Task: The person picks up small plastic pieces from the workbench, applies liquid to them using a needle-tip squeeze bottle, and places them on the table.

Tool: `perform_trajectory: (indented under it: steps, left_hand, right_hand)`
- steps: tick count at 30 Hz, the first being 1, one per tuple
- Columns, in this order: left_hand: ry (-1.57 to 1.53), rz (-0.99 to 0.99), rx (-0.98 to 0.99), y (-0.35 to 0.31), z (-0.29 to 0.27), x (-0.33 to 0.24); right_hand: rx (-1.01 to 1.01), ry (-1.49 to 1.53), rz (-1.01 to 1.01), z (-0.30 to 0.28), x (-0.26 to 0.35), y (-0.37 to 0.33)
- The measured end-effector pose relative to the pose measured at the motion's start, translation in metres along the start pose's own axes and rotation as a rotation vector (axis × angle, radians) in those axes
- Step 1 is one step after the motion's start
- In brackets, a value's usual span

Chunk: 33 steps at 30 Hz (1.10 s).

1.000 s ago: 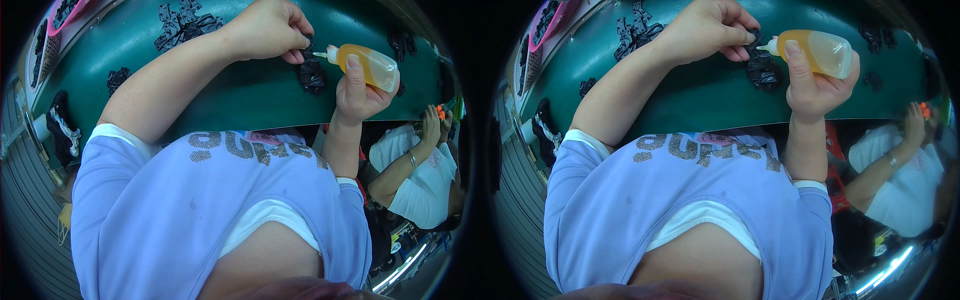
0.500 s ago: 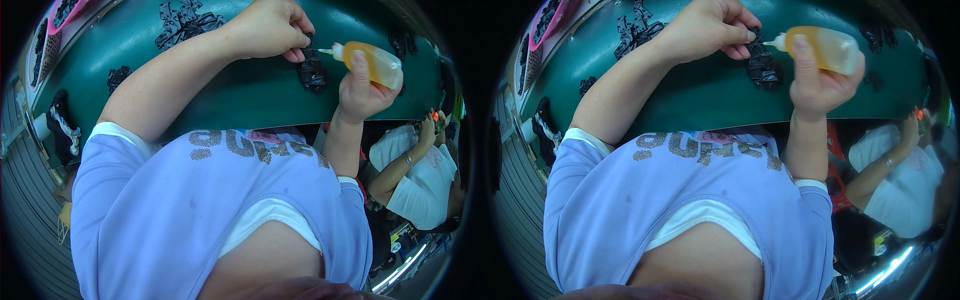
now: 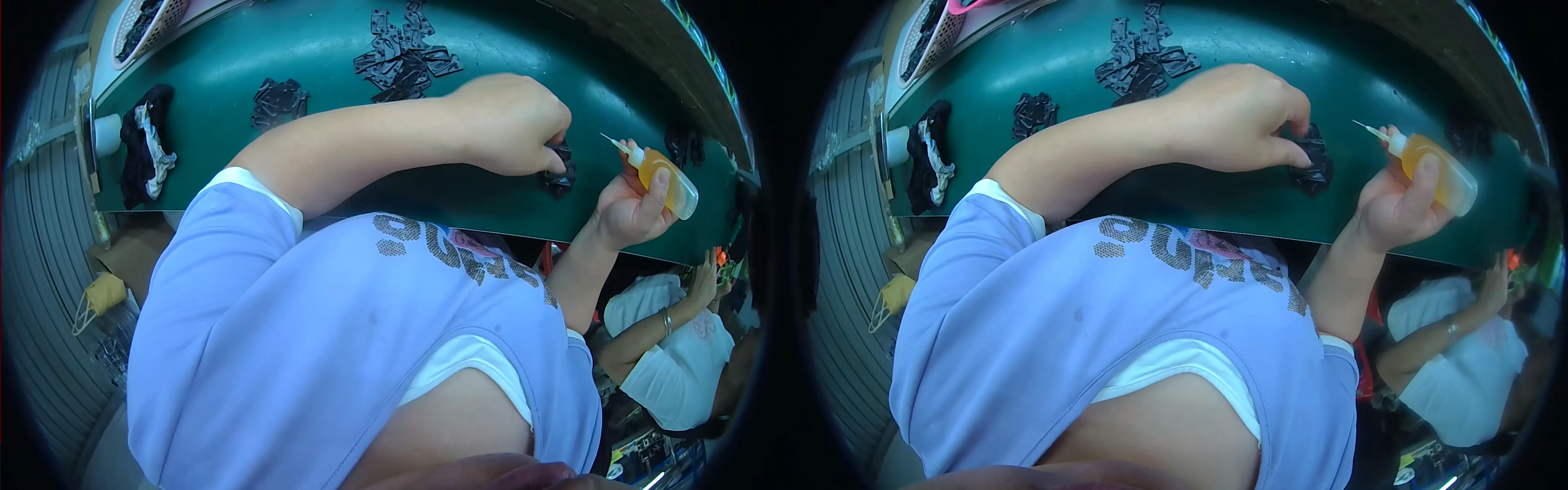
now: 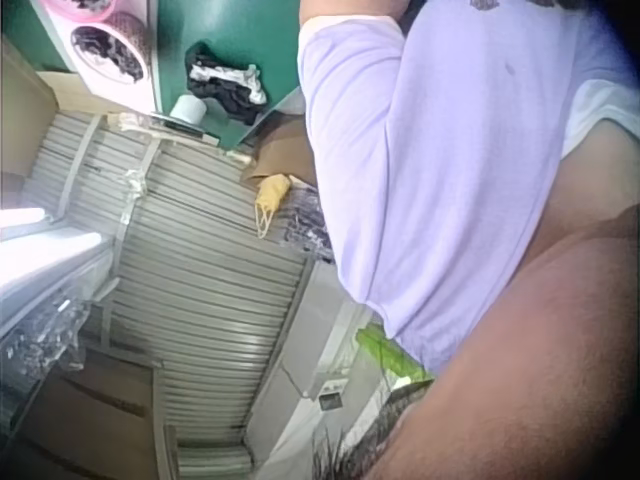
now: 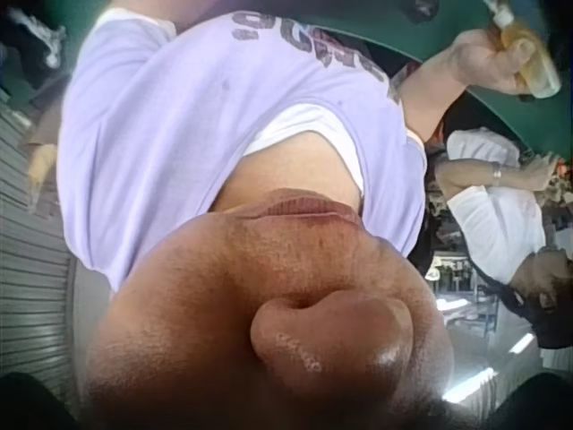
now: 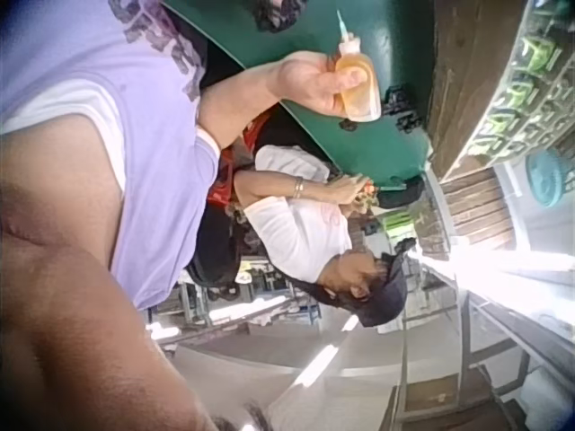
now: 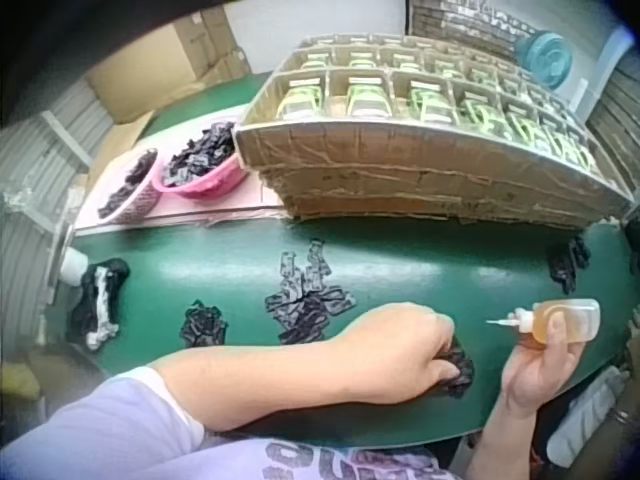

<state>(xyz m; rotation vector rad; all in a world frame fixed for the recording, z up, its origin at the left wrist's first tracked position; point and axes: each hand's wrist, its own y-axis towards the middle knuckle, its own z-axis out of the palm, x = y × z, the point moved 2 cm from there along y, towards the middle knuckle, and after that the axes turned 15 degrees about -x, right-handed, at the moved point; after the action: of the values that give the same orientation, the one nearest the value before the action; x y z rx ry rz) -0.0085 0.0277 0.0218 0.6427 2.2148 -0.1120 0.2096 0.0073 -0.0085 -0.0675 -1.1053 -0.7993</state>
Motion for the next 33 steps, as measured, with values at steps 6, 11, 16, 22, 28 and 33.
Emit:
perform_trajectory:
  steps: [6,11,16,22,28,33]
  left_hand:
    - [0.509,-0.027,-0.166,-0.003,-0.07,0.025]
    - [0.335,-0.175,-0.121,-0.007,-0.079,0.017]
    - [0.268,-0.125,-0.276,-0.002,-0.073,0.036]
    - [0.384,-0.156,-0.119,-0.011,-0.086,0.023]
    - [0.39,-0.201,-0.124,-0.008,-0.079,0.031]
    - [0.209,-0.325,-0.114,-0.005,-0.081,0.029]
  right_hand:
    - [0.029,0.016,-0.021,0.007,0.004,-0.004]
    - [0.051,-0.04,-0.058,0.009,0.005,-0.004]
    - [0.046,-0.04,-0.058,0.012,0.006,-0.004]
    - [0.031,-0.054,-0.059,0.01,0.006,-0.005]
    - [0.016,-0.049,-0.044,0.01,0.006,-0.005]
    - [0.002,-0.051,-0.034,0.008,0.004,-0.005]
